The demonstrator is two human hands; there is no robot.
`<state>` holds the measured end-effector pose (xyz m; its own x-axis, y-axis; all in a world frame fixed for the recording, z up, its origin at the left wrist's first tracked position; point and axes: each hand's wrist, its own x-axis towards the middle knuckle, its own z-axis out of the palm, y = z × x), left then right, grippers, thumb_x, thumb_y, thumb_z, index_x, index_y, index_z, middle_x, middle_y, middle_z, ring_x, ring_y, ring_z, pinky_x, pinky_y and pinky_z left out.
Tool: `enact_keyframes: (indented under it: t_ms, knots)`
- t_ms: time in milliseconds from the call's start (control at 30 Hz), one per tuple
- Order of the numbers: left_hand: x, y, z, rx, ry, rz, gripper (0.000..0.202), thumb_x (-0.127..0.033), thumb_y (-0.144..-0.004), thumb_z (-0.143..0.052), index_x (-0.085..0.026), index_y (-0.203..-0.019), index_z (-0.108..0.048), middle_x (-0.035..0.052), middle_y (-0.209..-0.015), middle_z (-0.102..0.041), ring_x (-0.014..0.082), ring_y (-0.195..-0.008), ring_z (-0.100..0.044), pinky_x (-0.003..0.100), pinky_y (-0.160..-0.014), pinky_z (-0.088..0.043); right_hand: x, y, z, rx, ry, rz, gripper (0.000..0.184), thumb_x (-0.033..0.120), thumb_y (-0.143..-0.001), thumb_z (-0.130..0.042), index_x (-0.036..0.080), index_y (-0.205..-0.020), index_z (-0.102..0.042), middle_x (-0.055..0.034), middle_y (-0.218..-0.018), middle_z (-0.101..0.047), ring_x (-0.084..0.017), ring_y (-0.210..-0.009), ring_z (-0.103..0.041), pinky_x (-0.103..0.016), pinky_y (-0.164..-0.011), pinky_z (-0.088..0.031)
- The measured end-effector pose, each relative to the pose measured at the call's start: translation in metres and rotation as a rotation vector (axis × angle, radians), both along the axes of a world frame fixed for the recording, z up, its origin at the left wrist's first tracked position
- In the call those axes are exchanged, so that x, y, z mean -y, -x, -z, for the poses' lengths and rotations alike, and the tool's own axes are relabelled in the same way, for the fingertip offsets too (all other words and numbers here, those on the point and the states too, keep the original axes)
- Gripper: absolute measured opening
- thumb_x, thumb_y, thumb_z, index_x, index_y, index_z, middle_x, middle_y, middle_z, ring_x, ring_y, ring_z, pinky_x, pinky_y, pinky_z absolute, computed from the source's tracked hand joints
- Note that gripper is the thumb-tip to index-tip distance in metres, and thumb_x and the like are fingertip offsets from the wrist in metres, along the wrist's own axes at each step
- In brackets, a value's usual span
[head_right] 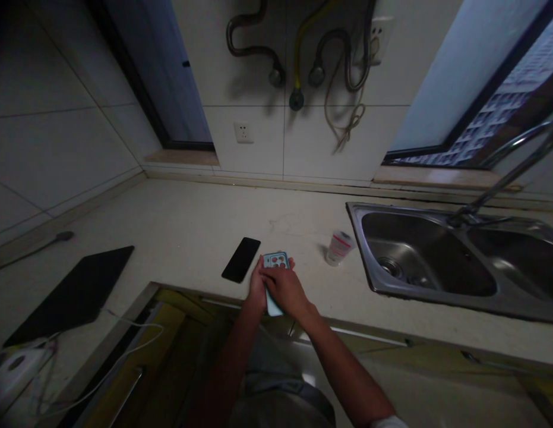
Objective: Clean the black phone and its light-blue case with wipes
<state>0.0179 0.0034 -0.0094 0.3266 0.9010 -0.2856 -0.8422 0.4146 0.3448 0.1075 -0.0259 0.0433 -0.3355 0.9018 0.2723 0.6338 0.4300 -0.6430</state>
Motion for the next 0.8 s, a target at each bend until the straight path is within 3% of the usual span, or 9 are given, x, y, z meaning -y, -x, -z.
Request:
enact_keyframes:
  t_ms: [133,333,600,800]
  knots:
    - [0.005,0.002,-0.003,0.017,0.056,-0.034,0.054,-0.056,-0.09,-0.049,-0.011,-0.112,-0.067,0.0184,-0.109,-0.072,0.0341,-0.11,-0.066,0.051,-0.096,-0.051,0.016,-0.002,-0.001,-0.047,0.065,-0.006,0.026,0.019,-0.091,-0.059,0.025,-0.109,-0.076,-0.0066,-0.104,-0.078,-0.025,-0.092,-0.073,-0.036,-0.084,-0.054]
    - [0.002,0.007,0.001,0.076,0.048,-0.067,0.053,-0.056,-0.091,-0.049,-0.014,-0.119,-0.064,0.0167,-0.105,-0.072,0.0306,-0.102,-0.068,0.05,-0.09,-0.053,0.043,-0.017,-0.015,-0.047,0.228,-0.129,0.024,0.022,-0.092,-0.058,0.023,-0.106,-0.077,-0.0062,-0.102,-0.079,-0.023,-0.087,-0.074,-0.031,-0.08,-0.054]
    - [0.0,0.005,0.001,0.059,0.056,-0.024,0.057,-0.057,-0.091,-0.047,-0.015,-0.126,-0.06,0.0189,-0.117,-0.069,0.0329,-0.109,-0.066,0.052,-0.089,-0.053,0.052,-0.034,-0.012,0.063,0.116,-0.307,0.025,0.024,-0.095,-0.053,0.027,-0.109,-0.074,-0.0055,-0.107,-0.078,-0.023,-0.093,-0.074,-0.032,-0.082,-0.054]
    - [0.006,0.004,-0.007,0.01,0.041,0.014,0.053,-0.058,-0.09,-0.051,-0.015,-0.117,-0.064,0.0168,-0.107,-0.072,0.0304,-0.1,-0.069,0.048,-0.085,-0.055,0.044,-0.053,-0.003,0.045,0.068,-0.283,0.018,0.028,-0.092,-0.059,0.028,-0.092,-0.077,-0.0021,-0.092,-0.079,-0.021,-0.08,-0.073,-0.028,-0.072,-0.051]
